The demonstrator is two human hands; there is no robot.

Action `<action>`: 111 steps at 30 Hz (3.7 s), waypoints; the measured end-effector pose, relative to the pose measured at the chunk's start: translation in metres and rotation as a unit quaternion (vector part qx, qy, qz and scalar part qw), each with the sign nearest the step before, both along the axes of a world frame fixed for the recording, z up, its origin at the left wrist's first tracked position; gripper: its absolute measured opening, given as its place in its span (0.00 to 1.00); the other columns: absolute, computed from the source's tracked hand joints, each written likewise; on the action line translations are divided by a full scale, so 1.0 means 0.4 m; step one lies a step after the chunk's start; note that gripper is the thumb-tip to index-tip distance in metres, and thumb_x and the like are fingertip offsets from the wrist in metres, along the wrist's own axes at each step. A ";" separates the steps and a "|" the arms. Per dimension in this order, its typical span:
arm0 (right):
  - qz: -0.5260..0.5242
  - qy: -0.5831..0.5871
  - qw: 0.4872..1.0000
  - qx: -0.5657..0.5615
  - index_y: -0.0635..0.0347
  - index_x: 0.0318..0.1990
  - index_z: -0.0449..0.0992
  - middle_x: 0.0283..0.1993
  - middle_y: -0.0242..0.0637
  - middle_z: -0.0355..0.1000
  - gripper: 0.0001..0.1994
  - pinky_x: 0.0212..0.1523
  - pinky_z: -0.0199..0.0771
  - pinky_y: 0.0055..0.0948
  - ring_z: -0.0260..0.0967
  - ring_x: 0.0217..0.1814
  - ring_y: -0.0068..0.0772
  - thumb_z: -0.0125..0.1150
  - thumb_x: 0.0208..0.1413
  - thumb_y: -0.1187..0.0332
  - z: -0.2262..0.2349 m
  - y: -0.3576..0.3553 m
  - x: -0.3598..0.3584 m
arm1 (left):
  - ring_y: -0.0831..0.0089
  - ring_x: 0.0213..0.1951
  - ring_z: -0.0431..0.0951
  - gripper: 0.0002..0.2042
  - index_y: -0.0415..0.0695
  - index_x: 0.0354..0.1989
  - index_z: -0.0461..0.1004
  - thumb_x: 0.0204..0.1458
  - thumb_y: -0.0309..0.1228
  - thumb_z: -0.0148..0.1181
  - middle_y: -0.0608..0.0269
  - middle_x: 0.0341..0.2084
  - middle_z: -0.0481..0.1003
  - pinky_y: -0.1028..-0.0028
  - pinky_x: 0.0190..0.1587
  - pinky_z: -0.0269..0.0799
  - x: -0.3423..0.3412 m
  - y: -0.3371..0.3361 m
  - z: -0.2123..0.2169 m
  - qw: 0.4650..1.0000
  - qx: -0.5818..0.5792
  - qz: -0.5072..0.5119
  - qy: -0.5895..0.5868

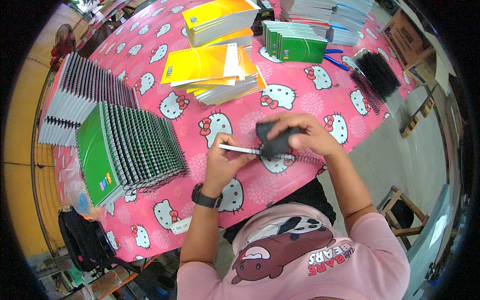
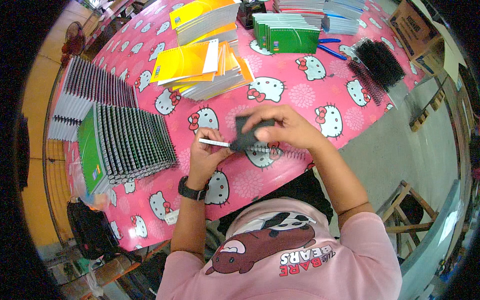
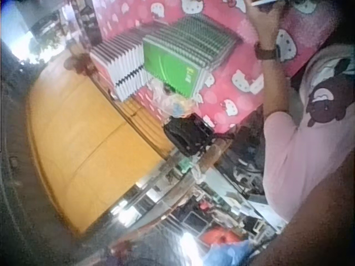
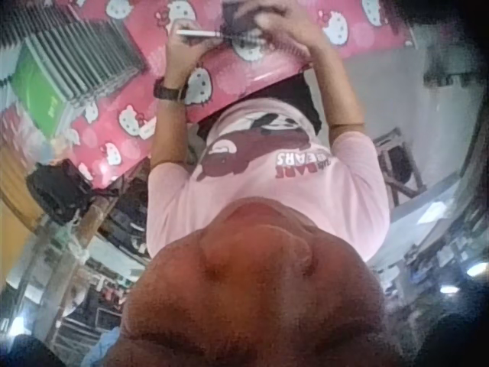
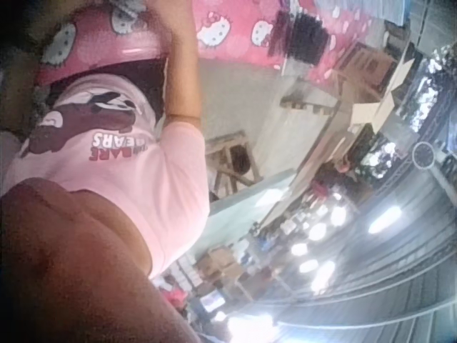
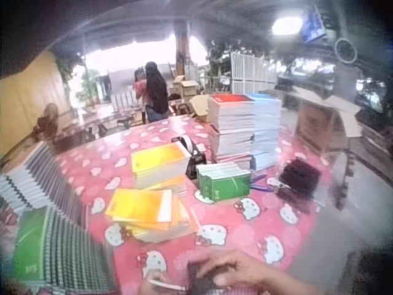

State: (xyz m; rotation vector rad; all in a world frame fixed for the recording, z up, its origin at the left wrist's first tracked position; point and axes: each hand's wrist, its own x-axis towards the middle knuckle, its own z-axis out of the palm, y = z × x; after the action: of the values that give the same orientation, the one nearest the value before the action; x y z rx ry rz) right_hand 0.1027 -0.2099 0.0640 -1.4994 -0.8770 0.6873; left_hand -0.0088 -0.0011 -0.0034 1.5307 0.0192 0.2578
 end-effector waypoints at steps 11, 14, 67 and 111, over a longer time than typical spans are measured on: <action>-0.069 -0.094 0.990 -0.080 0.61 0.35 0.79 0.46 0.47 0.72 0.19 0.54 0.63 0.37 0.67 0.51 0.40 0.65 0.43 0.54 0.022 0.047 -0.005 | 0.82 0.30 0.66 0.18 0.45 0.29 0.62 0.37 0.23 0.70 0.71 0.25 0.67 0.79 0.35 0.64 0.001 0.003 0.007 1.000 0.021 -0.014 0.000; 0.024 0.023 0.998 0.052 0.61 0.34 0.80 0.51 0.48 0.70 0.23 0.54 0.62 0.36 0.67 0.52 0.40 0.64 0.40 0.48 0.025 0.046 -0.009 | 0.82 0.30 0.66 0.19 0.45 0.29 0.62 0.36 0.23 0.71 0.71 0.25 0.66 0.79 0.34 0.64 0.007 0.007 -0.010 1.000 0.021 -0.008 -0.015; -0.129 -0.339 0.929 0.068 0.62 0.30 0.73 0.28 0.38 0.67 0.14 0.29 0.68 0.29 0.67 0.29 0.37 0.72 0.38 0.68 0.149 0.103 -0.196 | 0.83 0.29 0.69 0.12 0.40 0.28 0.67 0.39 0.17 0.66 0.67 0.26 0.72 0.81 0.33 0.67 -0.120 -0.049 0.215 0.990 0.060 0.088 -0.090; -0.025 0.059 0.942 0.330 0.64 0.31 0.75 0.28 0.31 0.71 0.11 0.33 0.64 0.19 0.64 0.30 0.18 0.51 0.58 0.65 0.197 0.735 -0.093 | 0.73 0.39 0.74 0.23 0.29 0.45 0.73 0.63 0.38 0.34 0.51 0.39 0.76 0.75 0.43 0.68 -0.171 0.242 0.359 0.784 0.086 0.577 -0.213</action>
State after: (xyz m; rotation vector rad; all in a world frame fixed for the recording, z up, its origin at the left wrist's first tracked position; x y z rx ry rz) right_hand 0.0655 0.0841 0.1430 -0.8640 -0.8608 0.3802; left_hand -0.0773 0.0957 0.1404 1.4274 0.6054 1.6212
